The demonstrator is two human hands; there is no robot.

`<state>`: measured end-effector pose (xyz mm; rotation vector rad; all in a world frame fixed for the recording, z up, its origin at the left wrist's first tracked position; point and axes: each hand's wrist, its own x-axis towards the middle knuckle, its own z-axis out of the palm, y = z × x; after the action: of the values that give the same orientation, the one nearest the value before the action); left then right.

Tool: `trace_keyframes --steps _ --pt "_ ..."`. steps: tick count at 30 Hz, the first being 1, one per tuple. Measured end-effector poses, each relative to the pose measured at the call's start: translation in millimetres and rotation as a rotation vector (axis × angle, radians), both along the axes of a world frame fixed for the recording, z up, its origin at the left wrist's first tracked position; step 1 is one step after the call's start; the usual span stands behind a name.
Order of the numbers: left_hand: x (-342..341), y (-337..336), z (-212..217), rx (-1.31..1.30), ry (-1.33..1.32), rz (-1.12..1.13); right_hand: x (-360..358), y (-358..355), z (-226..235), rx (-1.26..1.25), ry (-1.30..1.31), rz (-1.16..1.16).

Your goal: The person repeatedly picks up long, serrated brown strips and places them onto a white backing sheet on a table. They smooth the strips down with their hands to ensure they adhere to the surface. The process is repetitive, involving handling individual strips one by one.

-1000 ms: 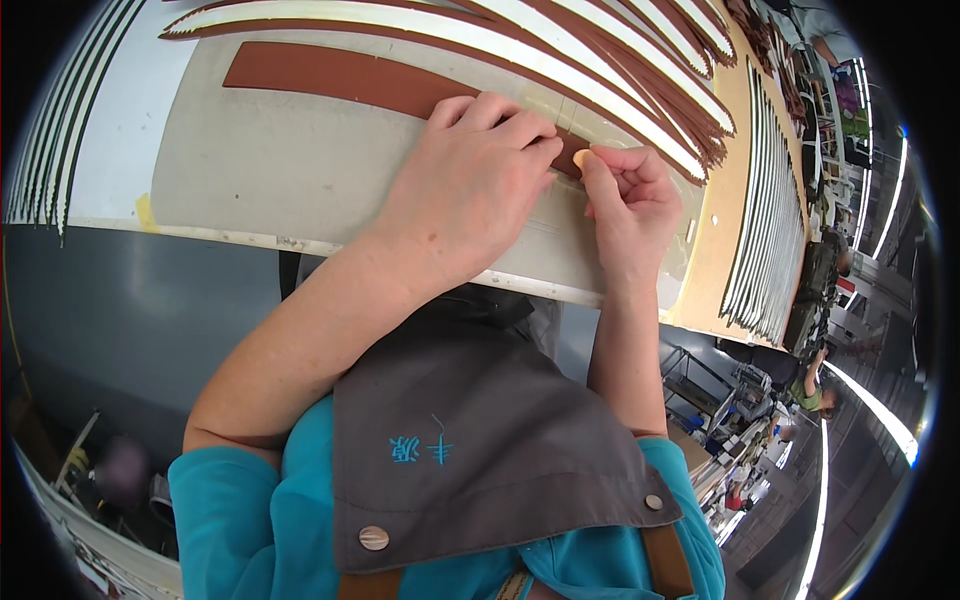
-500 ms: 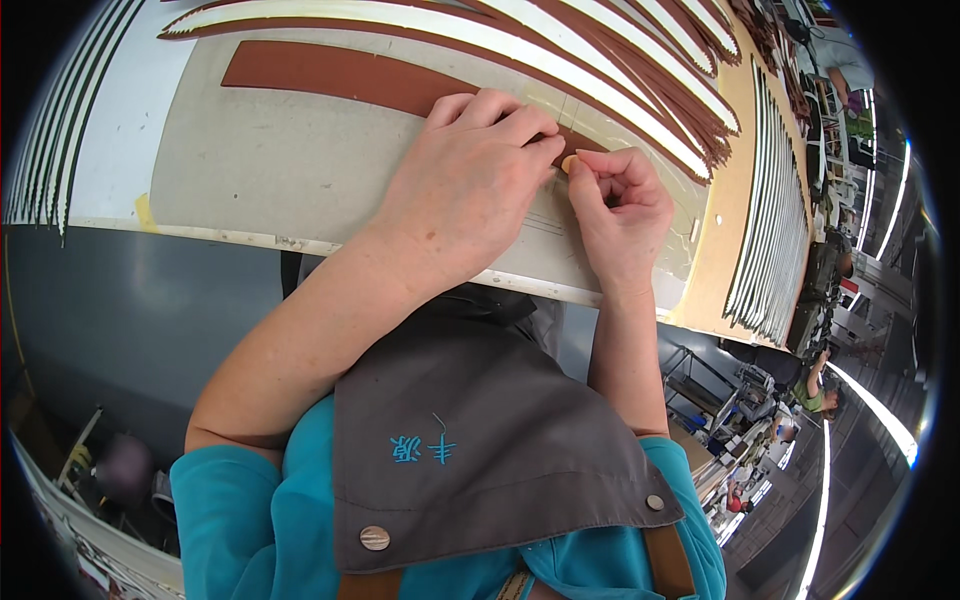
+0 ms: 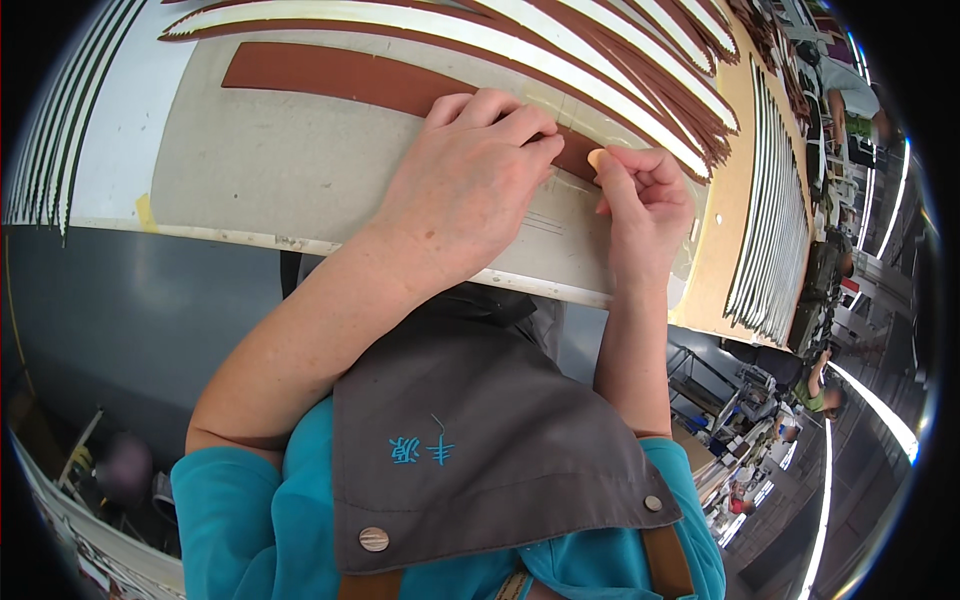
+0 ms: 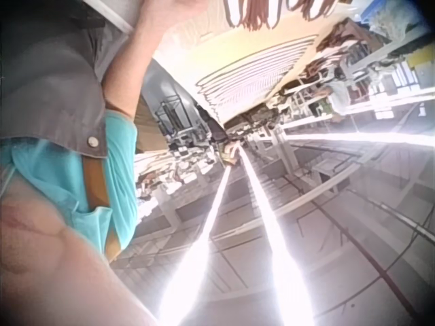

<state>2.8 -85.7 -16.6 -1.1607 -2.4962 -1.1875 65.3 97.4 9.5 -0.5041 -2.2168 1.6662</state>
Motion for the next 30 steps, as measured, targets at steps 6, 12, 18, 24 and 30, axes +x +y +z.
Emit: trace_keyframes --steps 6,12,18,24,30 --pt "1 -1 1 0.012 0.004 -0.001 -23 -6 10 0.059 -0.090 -0.034" --pt "1 0 -1 -0.003 0.028 -0.002 -30 -3 1 0.117 -0.096 -0.006" --pt "1 0 0 -0.001 0.019 -0.003 -32 -2 -5 0.234 -0.124 0.005" --pt "2 0 1 0.003 0.001 -0.015 -25 3 4 0.072 -0.057 -0.044" --pt "2 1 -1 0.007 0.009 -0.007 39 95 12 0.182 0.085 -0.280"
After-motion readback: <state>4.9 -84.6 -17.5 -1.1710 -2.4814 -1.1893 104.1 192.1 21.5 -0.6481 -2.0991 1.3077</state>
